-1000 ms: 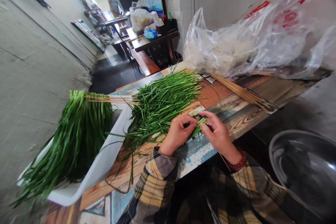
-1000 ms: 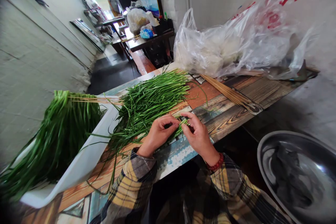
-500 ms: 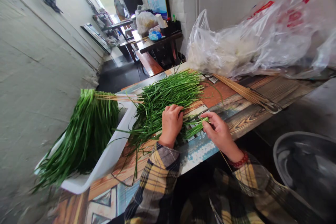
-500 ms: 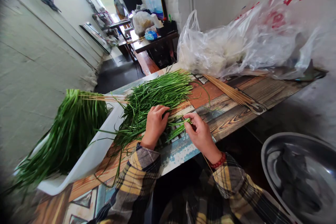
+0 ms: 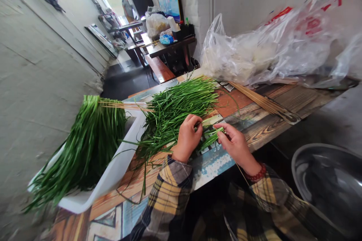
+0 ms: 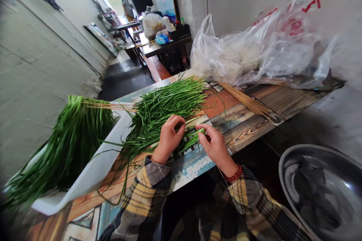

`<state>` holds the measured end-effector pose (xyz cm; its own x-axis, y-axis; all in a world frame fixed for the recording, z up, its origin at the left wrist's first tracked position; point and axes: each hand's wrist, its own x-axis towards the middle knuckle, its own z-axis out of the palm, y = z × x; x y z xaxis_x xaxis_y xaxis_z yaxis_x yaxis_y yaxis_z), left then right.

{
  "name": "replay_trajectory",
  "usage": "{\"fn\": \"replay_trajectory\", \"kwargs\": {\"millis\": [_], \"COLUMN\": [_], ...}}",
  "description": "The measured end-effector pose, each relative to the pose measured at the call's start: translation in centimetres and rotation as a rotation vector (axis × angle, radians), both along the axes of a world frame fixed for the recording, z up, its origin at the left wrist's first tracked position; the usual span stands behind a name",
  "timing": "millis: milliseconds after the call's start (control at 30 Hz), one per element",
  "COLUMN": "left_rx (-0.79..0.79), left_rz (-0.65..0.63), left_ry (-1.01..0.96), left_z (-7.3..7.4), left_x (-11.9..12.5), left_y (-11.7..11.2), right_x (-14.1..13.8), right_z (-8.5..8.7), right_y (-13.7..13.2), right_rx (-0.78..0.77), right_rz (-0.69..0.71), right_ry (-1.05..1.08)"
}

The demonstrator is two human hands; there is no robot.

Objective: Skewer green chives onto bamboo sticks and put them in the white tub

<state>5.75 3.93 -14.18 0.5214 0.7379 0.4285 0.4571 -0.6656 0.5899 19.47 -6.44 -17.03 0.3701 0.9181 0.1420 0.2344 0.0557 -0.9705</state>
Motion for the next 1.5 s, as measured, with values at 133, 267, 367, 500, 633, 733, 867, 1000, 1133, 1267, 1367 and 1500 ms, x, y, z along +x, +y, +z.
{"fn": "replay_trajectory", "kwargs": {"millis": [133,267,367,500,633,733,867,1000,1133,1267,1367,1500], "left_rx": [-0.09,-0.162,-0.196,-0.212,-0.2,-0.199,-0.227,-0.247,-0.255,-0.245,-0.232,-0.194], "left_rz": [-0.082,-0.136,-0.153,-0.134,-0.129,-0.155,-0.175,-0.18,-0.187,-0.198,-0.204,-0.222], "left_ry": [-0.036,-0.084,-0.11,-0.118,-0.132,-0.136,-0.135,-0.139,-0.148,-0.14,-0.127,-0.102], "left_z": [0.1,0.6,0.8,0.8,0.8,0.8,1.1,1.4,1.4,1.4,1.3,1.2], "left_x": [0.2,0.3,0.3,0.4,0.4,0.4,0.5,0.5,0.4,0.4,0.3,0.2], "left_y": [-0.4,-0.7,-0.8,-0.8,-0.8,-0.9,-1.1,-1.2,-1.2,-1.1,-1.0,-0.9], "right_x": [0.0,0.0,0.0,0.0,0.1,0.1,0.1,0.1,0.1,0.1,0.1,0.1], "right_z": [0.0,0.2,0.4,0.4,0.2,0.1,0.2,0.1,0.0,0.2,0.2,0.1], "right_y": [0.1,0.1,0.0,-0.1,-0.1,-0.1,-0.1,-0.2,-0.2,-0.2,-0.2,-0.1], "right_rx": [0.004,0.0,-0.004,-0.006,-0.001,0.011,0.019,0.027,0.033,0.036,0.037,0.024], "right_rz": [-0.013,-0.023,-0.014,-0.005,0.009,0.014,0.003,0.004,-0.003,-0.015,-0.012,-0.015], "right_ry": [0.021,0.045,0.067,0.074,0.051,0.038,0.025,0.016,0.005,0.0,0.003,0.011]}}
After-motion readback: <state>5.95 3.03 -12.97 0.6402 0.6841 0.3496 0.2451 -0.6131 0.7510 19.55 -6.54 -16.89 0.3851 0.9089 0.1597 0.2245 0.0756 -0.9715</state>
